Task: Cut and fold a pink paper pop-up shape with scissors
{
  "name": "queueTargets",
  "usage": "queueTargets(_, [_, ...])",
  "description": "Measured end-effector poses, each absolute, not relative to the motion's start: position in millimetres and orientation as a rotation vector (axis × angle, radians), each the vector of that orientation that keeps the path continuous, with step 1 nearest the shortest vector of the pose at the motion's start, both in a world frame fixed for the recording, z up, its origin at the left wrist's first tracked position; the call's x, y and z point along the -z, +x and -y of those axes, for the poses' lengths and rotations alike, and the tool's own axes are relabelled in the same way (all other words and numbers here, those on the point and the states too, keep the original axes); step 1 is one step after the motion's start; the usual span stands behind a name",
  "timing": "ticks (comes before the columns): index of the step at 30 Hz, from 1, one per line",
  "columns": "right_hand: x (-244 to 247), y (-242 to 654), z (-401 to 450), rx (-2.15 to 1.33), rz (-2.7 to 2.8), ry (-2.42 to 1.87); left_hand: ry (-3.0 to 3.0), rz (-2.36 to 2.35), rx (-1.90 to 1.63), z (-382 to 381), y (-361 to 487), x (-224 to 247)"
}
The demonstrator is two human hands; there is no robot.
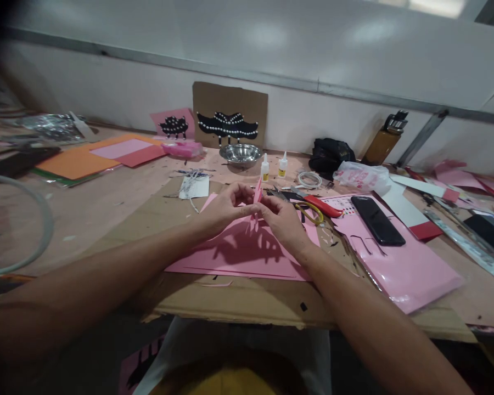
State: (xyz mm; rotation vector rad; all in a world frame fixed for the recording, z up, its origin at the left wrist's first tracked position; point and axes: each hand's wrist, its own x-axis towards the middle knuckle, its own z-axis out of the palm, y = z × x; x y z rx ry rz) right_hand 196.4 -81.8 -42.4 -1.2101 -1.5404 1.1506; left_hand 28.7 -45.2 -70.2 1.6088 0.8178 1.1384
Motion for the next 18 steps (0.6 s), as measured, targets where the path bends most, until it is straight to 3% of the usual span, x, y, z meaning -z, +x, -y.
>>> queueTargets(18, [42.3,196.3,89.4,-1.266,1.374,-1.267,1.621,-0.959,-1.044,52.4,29.4,65.0])
